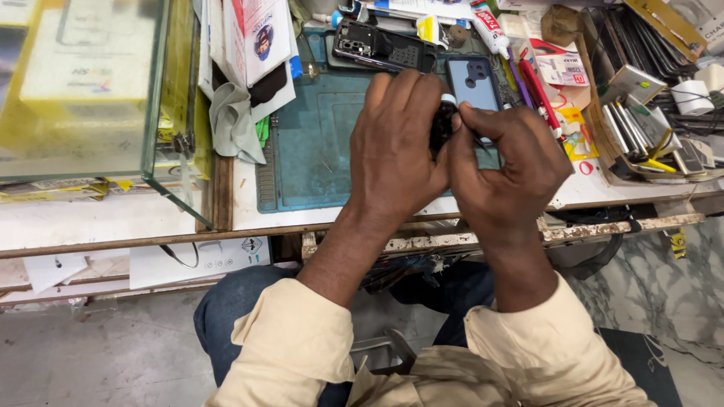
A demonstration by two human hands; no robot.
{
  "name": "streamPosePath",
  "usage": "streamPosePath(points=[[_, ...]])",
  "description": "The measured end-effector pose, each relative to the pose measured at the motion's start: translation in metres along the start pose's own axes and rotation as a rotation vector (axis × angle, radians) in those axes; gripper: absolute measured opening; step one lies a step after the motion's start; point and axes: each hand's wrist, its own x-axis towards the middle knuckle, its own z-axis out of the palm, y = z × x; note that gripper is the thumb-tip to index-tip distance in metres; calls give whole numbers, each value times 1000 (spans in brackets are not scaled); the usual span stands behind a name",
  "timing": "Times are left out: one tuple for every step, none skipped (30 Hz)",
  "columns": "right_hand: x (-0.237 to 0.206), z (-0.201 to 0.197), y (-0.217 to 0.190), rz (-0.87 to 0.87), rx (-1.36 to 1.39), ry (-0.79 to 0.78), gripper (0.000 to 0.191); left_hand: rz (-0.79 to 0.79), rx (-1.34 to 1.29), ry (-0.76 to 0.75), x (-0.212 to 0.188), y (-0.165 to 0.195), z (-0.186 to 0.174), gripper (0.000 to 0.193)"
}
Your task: The person picks up a smartphone with a cracked screen, turns it over, and uses a metal prying tool to separate the screen from the frame. The person works along the edges to pry the display away from the body.
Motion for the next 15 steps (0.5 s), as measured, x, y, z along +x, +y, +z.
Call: streamPosePath(points=[[1,0,-1,-9,-3,-12,13,0,-3,-2,0,-1,-1,25],[3,-2,-2,-22,-23,-30,13,-4,-6,-1,-1,-1,-1,25],[4,-3,-3,-33,-36,-44,14,-6,-11,1,-1,-1,-1,25],[6,-5,-4,-44,-48,-57,14,-4,-16,3,-1,0,-1,26],[7,-8,-5,-52,-53,-70,14,-4,-15,1,0,0,-1,25],[7,-9,-6,-55,-60,-81,13,-5,-12,-2,0,1,-2,25],[7,-10,-7,-59,-67,-93,13,-5,-10,-4,0,1,-2,25],[8,-11,-7,-61,-76,-104,12,-5,-14,-2,0,3,-3,25],[8,-11,-7,-56,-79,-104,12,-6,-16,0,-1,4,-4,26],[7,-11,-7,-51,-81,-105,12,-5,-20,1,-2,6,-6,27],[7,-11,-6,-42,-84,-96,12,-9,-18,4,-1,8,-6,27],[6,-12,-5,-32,-82,-83,12,-12,-15,7,-1,9,-6,27],[6,-12,-4,-21,-81,-70,12,-16,-8,10,-1,10,-6,28],[5,-14,-4,-9,-74,-55,12,-16,-16,18,-1,12,-6,31],[4,-15,-3,2,-66,-43,12,-17,-23,25,-1,13,-6,34]])
